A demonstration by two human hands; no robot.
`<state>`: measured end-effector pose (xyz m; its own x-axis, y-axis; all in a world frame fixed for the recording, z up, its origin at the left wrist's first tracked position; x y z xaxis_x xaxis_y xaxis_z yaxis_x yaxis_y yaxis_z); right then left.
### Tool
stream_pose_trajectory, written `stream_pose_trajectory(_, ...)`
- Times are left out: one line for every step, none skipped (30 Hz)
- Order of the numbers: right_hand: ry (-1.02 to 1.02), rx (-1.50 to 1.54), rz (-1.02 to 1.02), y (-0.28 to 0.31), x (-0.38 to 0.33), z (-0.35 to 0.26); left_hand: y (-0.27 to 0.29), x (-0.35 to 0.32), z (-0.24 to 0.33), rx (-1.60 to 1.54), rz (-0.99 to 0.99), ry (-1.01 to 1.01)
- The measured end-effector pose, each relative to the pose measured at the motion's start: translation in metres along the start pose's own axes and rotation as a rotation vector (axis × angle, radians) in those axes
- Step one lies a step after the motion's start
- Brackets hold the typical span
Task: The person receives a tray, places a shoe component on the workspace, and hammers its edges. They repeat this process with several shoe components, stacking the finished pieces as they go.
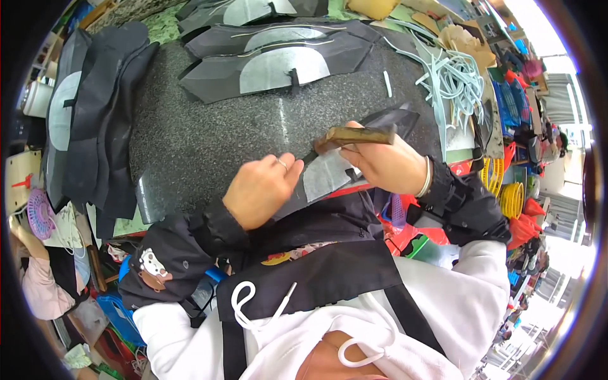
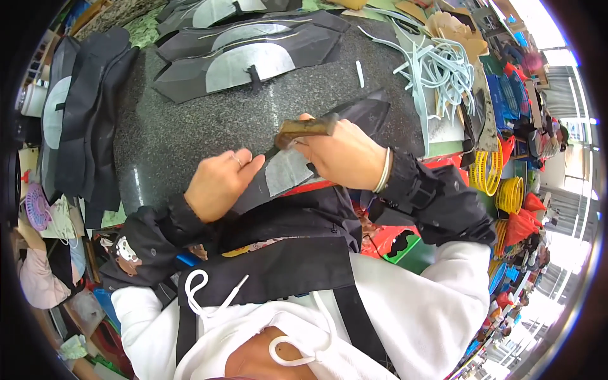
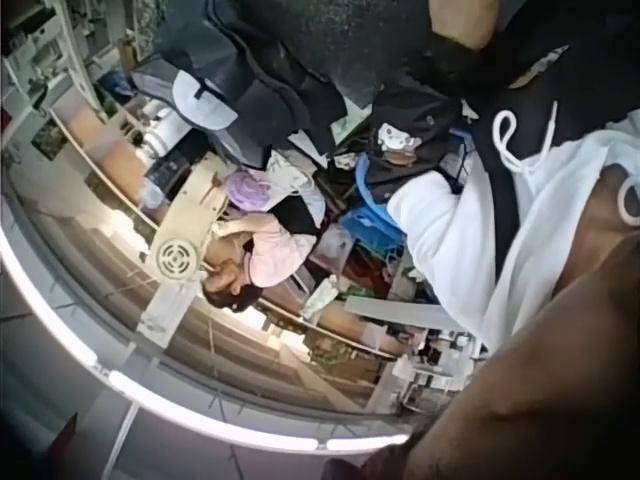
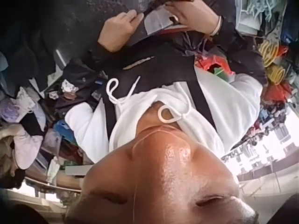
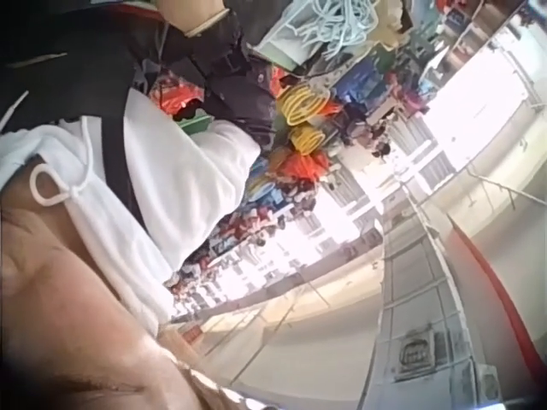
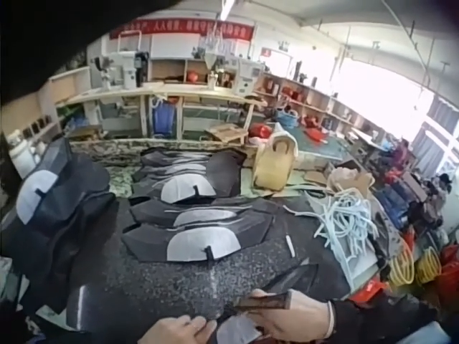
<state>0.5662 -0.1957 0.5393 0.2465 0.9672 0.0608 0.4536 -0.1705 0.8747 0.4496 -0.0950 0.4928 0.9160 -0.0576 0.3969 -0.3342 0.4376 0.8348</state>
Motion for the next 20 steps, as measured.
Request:
stream_pose_trajectory(0.015, 0.005, -0.005, -0.002, 0.0, -0.003, 0.002, -0.006, 0.008, 0.123, 0.064, -0.067)
stream_pose_trajectory(0.021, -0.026, -0.038, -0.005, -0.001, -0.011, 0.006, -0.01, 0.013, 0.246, 0.125, -0.134)
stream_pose_trajectory(0.014, -0.052, -0.07, -0.013, -0.007, -0.023, 0.01, -0.016, 0.011, 0.246, 0.114, -0.126)
stream_pose_trajectory(0.008, -0.078, -0.102, -0.02, -0.011, -0.031, 0.017, -0.021, 0.002, 0.127, 0.069, -0.055)
stream_pose_trajectory(0.015, -0.078, -0.101, -0.022, -0.008, -0.029, 0.024, -0.018, -0.01, 0.013, 0.035, 0.01)
stream_pose_trajectory(0.049, -0.064, -0.08, -0.023, -0.006, -0.027, 0.027, -0.019, -0.018, -0.101, 0.003, 0.075)
stream_pose_trajectory(0.083, -0.051, -0.06, -0.024, -0.004, -0.024, 0.028, -0.021, -0.017, -0.095, 0.007, 0.078)
stream_pose_trajectory(0.119, -0.033, -0.043, -0.025, -0.003, -0.026, 0.03, -0.026, -0.011, -0.02, 0.046, 0.042)
stream_pose_trajectory(0.129, -0.029, -0.048, -0.027, -0.001, -0.031, 0.03, -0.031, -0.005, 0.055, 0.084, 0.005)
stream_pose_trajectory(0.135, -0.018, -0.053, -0.028, 0.0, -0.037, 0.031, -0.035, 0.0, 0.129, 0.12, -0.031)
stream_pose_trajectory(0.14, -0.007, -0.058, -0.029, 0.002, -0.044, 0.031, -0.038, -0.002, 0.132, 0.12, -0.021)
stream_pose_trajectory(0.144, 0.004, -0.064, -0.03, 0.003, -0.049, 0.033, -0.04, -0.007, 0.08, 0.142, 0.016)
stream_pose_trajectory(0.153, 0.008, -0.067, -0.03, 0.006, -0.05, 0.035, -0.042, -0.014, 0.032, 0.164, 0.054)
stream_pose_trajectory(0.166, -0.023, -0.097, -0.031, 0.008, -0.051, 0.038, -0.044, -0.018, -0.017, 0.187, 0.09)
stream_pose_trajectory(0.179, -0.056, -0.126, -0.032, 0.01, -0.05, 0.038, -0.048, -0.018, -0.01, 0.188, 0.098)
stream_pose_trajectory(0.192, -0.088, -0.154, -0.034, 0.012, -0.051, 0.037, -0.05, -0.015, 0.02, 0.201, 0.082)
stream_pose_trajectory(0.202, -0.084, -0.156, -0.035, 0.015, -0.054, 0.037, -0.052, -0.012, 0.049, 0.213, 0.067)
stream_pose_trajectory(0.169, -0.023, -0.145, -0.036, 0.015, -0.056, 0.037, -0.055, -0.008, 0.073, 0.221, 0.05)
stream_pose_trajectory(0.136, 0.04, -0.135, -0.039, 0.015, -0.058, 0.036, -0.057, -0.009, 0.086, 0.193, 0.08)
stream_pose_trajectory(0.102, 0.103, -0.126, -0.042, 0.015, -0.06, 0.037, -0.057, -0.011, 0.098, 0.164, 0.109)
Point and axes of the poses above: each hand's wrist, its own x-axis towards the middle knuckle, its own y-axis out of the back of the hand, z = x × y, the point moved 7 cm from there along x, towards the middle knuckle, and after that the axes turned 11 degrees about z, right-handed, at the moved point
